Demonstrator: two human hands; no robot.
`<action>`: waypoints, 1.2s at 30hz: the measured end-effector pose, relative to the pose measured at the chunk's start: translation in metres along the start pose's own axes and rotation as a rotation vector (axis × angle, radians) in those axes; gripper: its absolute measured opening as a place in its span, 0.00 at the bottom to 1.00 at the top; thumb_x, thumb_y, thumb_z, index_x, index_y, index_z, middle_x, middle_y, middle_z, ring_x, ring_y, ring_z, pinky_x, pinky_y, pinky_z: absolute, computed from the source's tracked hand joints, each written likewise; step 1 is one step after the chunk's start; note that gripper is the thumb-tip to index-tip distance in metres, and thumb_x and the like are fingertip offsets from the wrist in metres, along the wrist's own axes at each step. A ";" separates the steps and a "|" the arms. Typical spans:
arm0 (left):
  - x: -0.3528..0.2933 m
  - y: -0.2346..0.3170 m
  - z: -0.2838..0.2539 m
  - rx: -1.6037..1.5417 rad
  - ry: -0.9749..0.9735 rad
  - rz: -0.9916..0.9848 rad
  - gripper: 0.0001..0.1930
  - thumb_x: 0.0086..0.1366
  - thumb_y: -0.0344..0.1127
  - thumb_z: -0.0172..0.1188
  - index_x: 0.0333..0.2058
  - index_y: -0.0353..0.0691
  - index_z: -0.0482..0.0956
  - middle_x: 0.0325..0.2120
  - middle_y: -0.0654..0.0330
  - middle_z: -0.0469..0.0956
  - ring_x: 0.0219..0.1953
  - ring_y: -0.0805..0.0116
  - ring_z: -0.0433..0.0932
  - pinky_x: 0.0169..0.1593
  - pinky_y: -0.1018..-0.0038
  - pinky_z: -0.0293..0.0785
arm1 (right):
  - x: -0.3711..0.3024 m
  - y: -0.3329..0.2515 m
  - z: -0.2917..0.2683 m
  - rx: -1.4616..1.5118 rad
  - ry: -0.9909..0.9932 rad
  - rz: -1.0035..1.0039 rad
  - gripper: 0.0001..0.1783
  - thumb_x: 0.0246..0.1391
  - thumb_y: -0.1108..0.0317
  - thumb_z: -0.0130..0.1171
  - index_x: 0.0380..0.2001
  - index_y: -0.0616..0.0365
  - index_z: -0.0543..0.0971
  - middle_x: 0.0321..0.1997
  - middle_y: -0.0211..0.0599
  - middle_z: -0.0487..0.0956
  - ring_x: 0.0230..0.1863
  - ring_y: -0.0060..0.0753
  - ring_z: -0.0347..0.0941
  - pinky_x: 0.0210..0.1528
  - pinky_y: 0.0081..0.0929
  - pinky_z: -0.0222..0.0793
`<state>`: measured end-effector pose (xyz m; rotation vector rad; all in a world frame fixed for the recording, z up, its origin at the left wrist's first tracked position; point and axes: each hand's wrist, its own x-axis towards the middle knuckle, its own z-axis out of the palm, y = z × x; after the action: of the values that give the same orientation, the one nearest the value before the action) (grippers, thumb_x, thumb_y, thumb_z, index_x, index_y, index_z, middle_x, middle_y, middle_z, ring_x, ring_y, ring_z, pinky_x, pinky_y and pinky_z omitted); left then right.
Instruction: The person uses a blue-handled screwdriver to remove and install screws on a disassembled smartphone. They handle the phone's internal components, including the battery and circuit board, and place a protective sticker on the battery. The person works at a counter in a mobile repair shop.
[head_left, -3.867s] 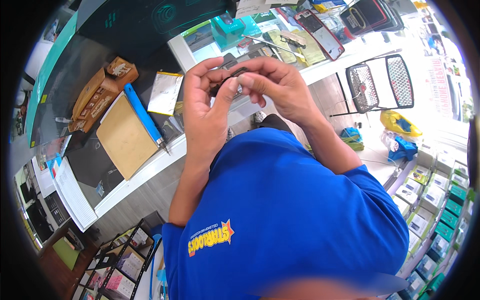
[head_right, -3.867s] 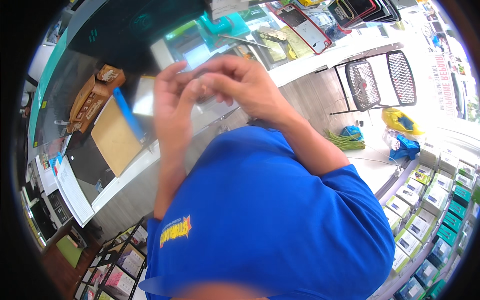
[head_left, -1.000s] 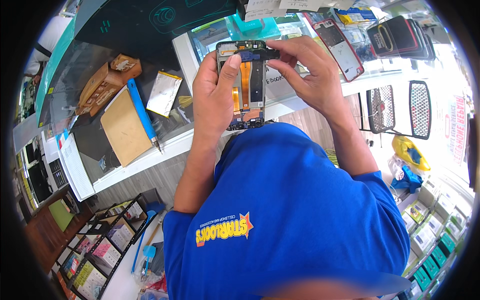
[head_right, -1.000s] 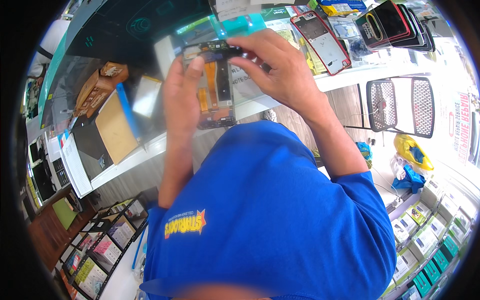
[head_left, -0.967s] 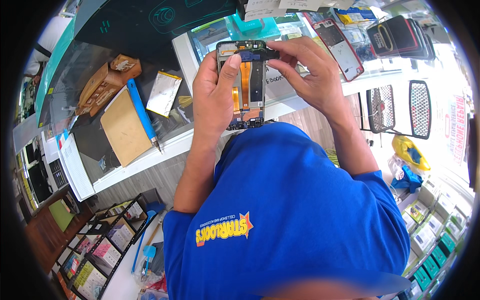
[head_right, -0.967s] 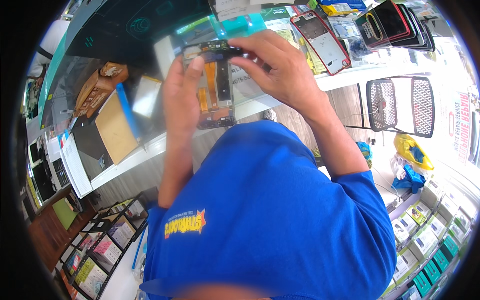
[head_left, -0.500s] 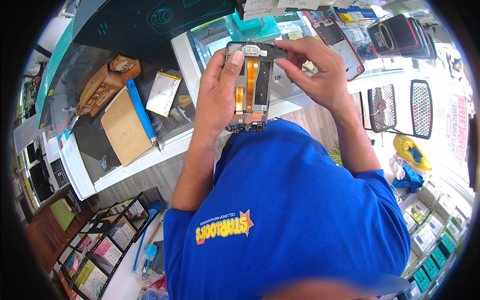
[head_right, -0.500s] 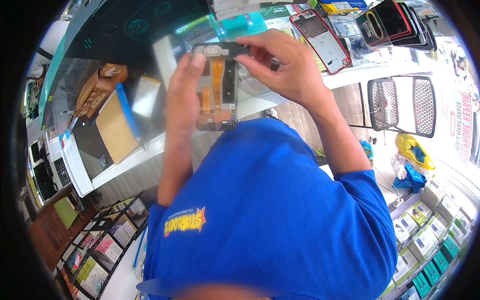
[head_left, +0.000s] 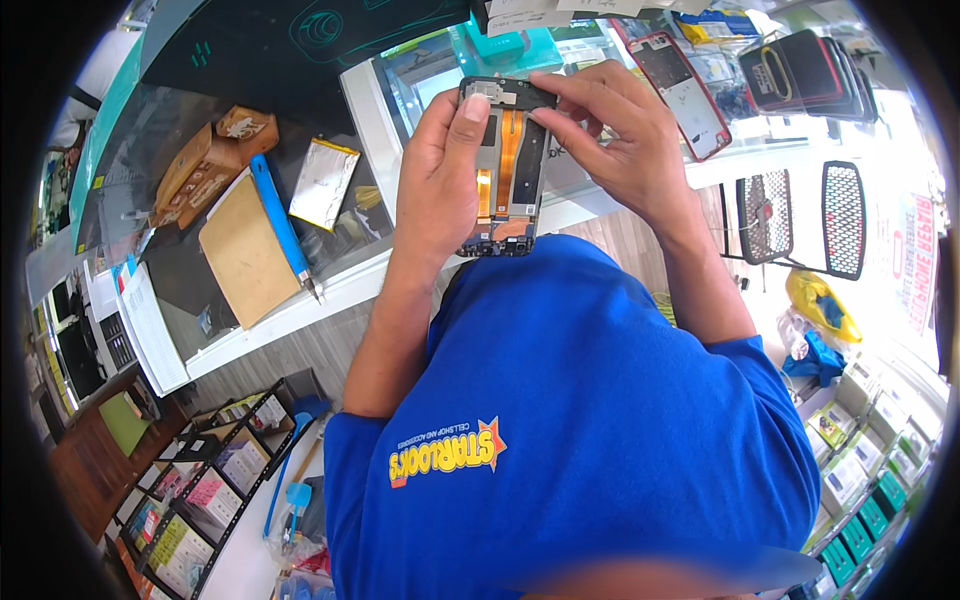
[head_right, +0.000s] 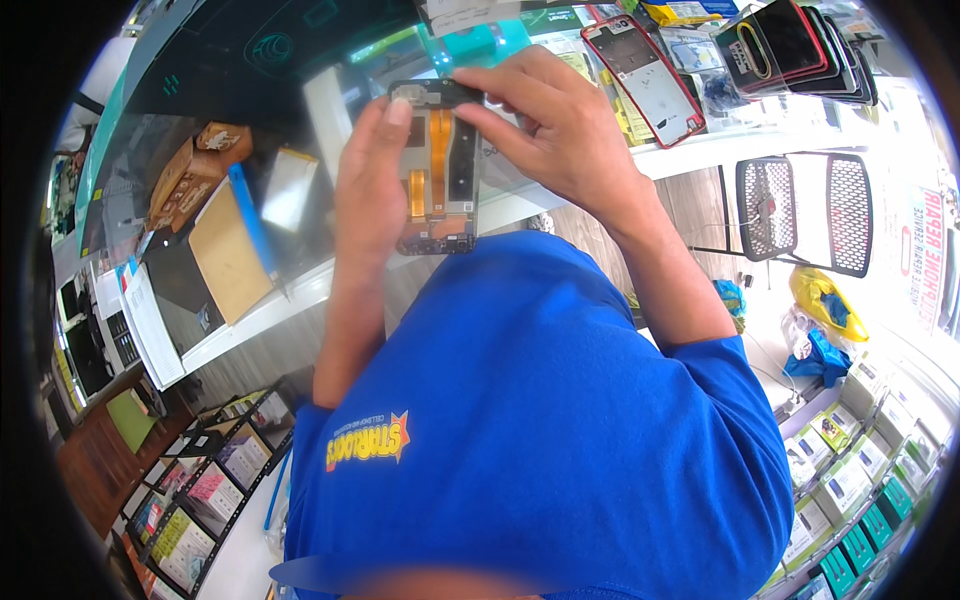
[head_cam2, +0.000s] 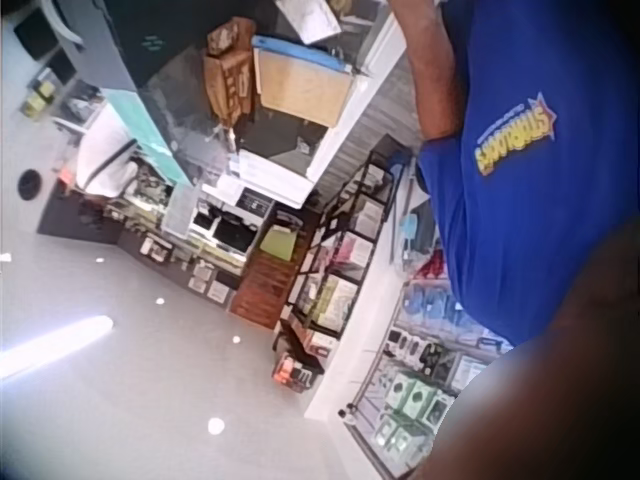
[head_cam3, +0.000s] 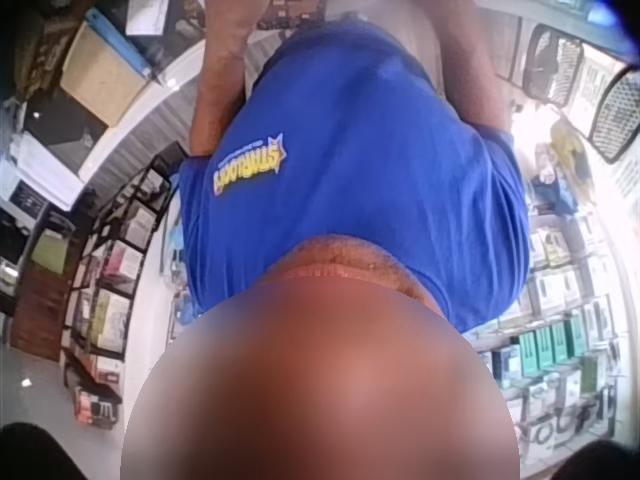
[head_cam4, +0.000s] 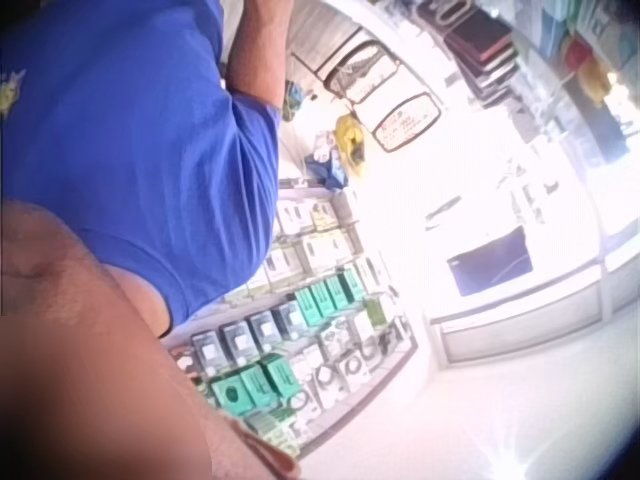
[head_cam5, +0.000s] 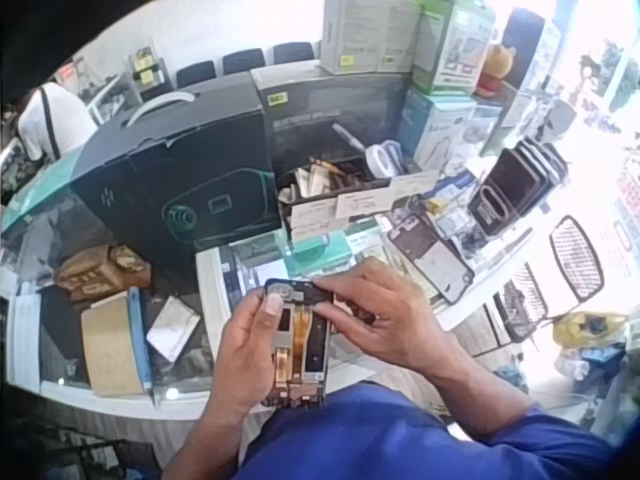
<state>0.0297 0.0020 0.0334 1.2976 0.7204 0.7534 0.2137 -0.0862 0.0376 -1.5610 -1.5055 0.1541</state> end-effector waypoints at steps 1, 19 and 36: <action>0.000 0.000 0.000 0.018 0.006 0.020 0.20 0.86 0.48 0.52 0.54 0.35 0.80 0.43 0.64 0.85 0.42 0.81 0.79 0.48 0.79 0.77 | 0.000 0.000 0.000 -0.014 -0.003 -0.008 0.16 0.60 0.65 0.77 0.52 0.49 0.90 0.37 0.32 0.81 0.29 0.28 0.75 0.32 0.28 0.73; -0.002 0.009 -0.002 0.031 0.050 0.165 0.16 0.82 0.46 0.61 0.49 0.36 0.84 0.36 0.68 0.83 0.37 0.83 0.75 0.45 0.81 0.72 | 0.000 -0.015 0.006 0.729 -0.095 0.539 0.17 0.67 0.60 0.73 0.50 0.63 0.86 0.41 0.28 0.86 0.38 0.18 0.77 0.43 0.20 0.74; -0.002 0.019 0.001 -0.013 0.050 0.221 0.14 0.81 0.44 0.63 0.48 0.38 0.83 0.36 0.68 0.83 0.38 0.83 0.76 0.44 0.81 0.73 | 0.003 -0.026 0.011 0.768 -0.061 0.465 0.17 0.69 0.64 0.70 0.55 0.63 0.85 0.42 0.29 0.86 0.41 0.18 0.79 0.47 0.20 0.77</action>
<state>0.0276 0.0023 0.0526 1.3648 0.6168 0.9700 0.1882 -0.0829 0.0498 -1.2304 -0.9182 0.9359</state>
